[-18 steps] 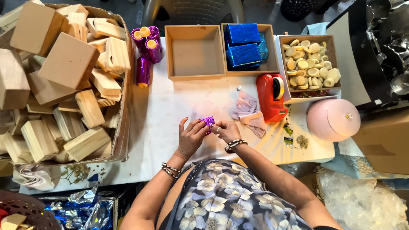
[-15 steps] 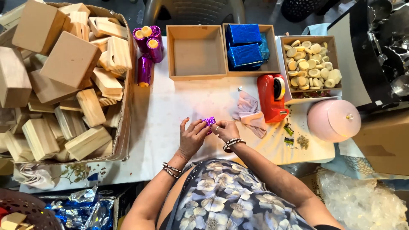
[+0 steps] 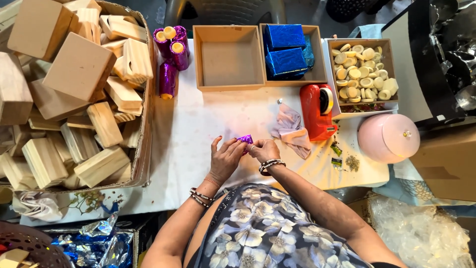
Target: Wrapping small wooden boxes with purple decorative paper and tape.
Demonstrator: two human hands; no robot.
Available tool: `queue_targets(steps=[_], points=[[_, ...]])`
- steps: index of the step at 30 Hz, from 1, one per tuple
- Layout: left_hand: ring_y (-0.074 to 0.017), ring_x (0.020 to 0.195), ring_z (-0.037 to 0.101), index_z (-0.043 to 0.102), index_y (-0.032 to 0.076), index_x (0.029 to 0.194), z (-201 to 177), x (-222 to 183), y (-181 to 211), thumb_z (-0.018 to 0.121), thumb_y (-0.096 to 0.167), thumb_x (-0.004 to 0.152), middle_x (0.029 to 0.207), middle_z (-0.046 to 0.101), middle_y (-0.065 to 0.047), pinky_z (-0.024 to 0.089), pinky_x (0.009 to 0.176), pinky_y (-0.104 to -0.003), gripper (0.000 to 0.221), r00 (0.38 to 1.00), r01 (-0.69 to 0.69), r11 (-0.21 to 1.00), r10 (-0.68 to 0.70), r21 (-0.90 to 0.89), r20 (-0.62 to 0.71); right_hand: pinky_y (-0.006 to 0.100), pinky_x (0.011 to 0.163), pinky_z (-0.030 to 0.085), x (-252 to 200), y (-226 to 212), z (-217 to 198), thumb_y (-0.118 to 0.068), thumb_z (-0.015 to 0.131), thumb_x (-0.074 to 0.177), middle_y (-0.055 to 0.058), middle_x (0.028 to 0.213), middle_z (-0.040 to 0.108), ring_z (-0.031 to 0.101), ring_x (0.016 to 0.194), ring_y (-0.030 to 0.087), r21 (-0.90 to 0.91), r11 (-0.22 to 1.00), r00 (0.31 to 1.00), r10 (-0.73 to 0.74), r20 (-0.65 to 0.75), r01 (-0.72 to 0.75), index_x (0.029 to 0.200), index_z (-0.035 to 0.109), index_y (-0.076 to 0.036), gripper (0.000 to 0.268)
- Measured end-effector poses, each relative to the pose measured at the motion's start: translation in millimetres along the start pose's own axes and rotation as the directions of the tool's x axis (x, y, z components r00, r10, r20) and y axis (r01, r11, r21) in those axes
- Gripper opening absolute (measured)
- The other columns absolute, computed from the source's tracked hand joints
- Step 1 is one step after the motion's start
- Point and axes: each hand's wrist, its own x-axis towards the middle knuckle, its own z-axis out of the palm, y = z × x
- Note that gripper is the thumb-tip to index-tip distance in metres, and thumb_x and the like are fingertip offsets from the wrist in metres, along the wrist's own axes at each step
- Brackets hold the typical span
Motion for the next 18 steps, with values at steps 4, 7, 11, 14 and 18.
queue_targets(steps=[4, 7, 11, 14, 18], points=[[-0.0147, 0.112, 0.066, 0.068, 0.015, 0.129, -3.9, 3.6, 0.9, 0.072, 0.019, 0.094, 0.112, 0.073, 0.002, 0.033, 0.114, -0.052, 0.036, 1.000, -0.008, 1.000, 0.008, -0.008, 0.012, 0.026, 0.060, 0.052, 4.8, 7.3, -1.2, -0.029, 0.079, 0.086, 0.004, 0.073, 0.075, 0.067, 0.063, 0.009, 0.068, 0.995, 0.997, 0.067, 0.044, -0.070, 0.081, 0.076, -0.004, 0.026], [-0.0149, 0.112, 0.066, 0.067, 0.016, 0.131, -4.1, 2.5, 0.8, 0.071, 0.019, 0.095, 0.113, 0.073, 0.002, 0.033, 0.114, -0.051, 0.037, 1.000, -0.009, 1.000, 0.009, 0.003, 0.020, 0.026, 0.057, 0.049, 10.6, 22.6, 0.5, -0.033, 0.078, 0.088, 0.003, 0.073, 0.074, 0.065, 0.063, 0.010, 0.148, 0.979, 0.986, 0.129, 0.106, -0.144, 0.081, 0.073, -0.004, 0.029], [-0.0149, 0.114, 0.066, 0.066, 0.017, 0.130, -1.8, 0.7, 0.7, 0.069, 0.018, 0.095, 0.115, 0.073, 0.001, 0.033, 0.115, -0.051, 0.036, 1.000, -0.007, 1.000, 0.007, 0.013, 0.025, 0.025, 0.062, 0.051, 20.9, 51.7, 6.0, -0.037, 0.076, 0.091, 0.002, 0.074, 0.075, 0.066, 0.067, 0.009, 0.123, 0.991, 0.994, -0.067, 0.089, 0.055, 0.080, 0.074, -0.005, 0.034], [-0.0152, 0.114, 0.066, 0.066, 0.016, 0.129, 0.1, 2.0, 0.8, 0.068, 0.016, 0.096, 0.115, 0.073, 0.001, 0.033, 0.115, -0.051, 0.033, 1.000, 0.003, 1.000, -0.003, -0.003, 0.027, 0.028, 0.066, 0.052, 12.9, 45.9, 2.1, -0.043, 0.071, 0.093, 0.002, 0.075, 0.076, 0.068, 0.070, 0.011, -0.045, 0.987, 0.988, -0.151, 0.038, 0.152, 0.081, 0.076, -0.008, 0.037], [-0.0169, 0.115, 0.064, 0.065, 0.014, 0.128, -3.3, 3.6, 0.3, 0.069, 0.014, 0.095, 0.116, 0.072, 0.001, 0.033, 0.114, -0.052, 0.034, 0.999, 0.008, 1.000, -0.007, -0.015, 0.044, 0.034, 0.070, 0.053, 3.2, 51.2, -2.2, -0.054, 0.063, 0.094, 0.002, 0.079, 0.077, 0.072, 0.073, 0.016, -0.326, 0.940, 0.992, -0.120, -0.035, 0.102, 0.085, 0.079, -0.015, 0.044]])
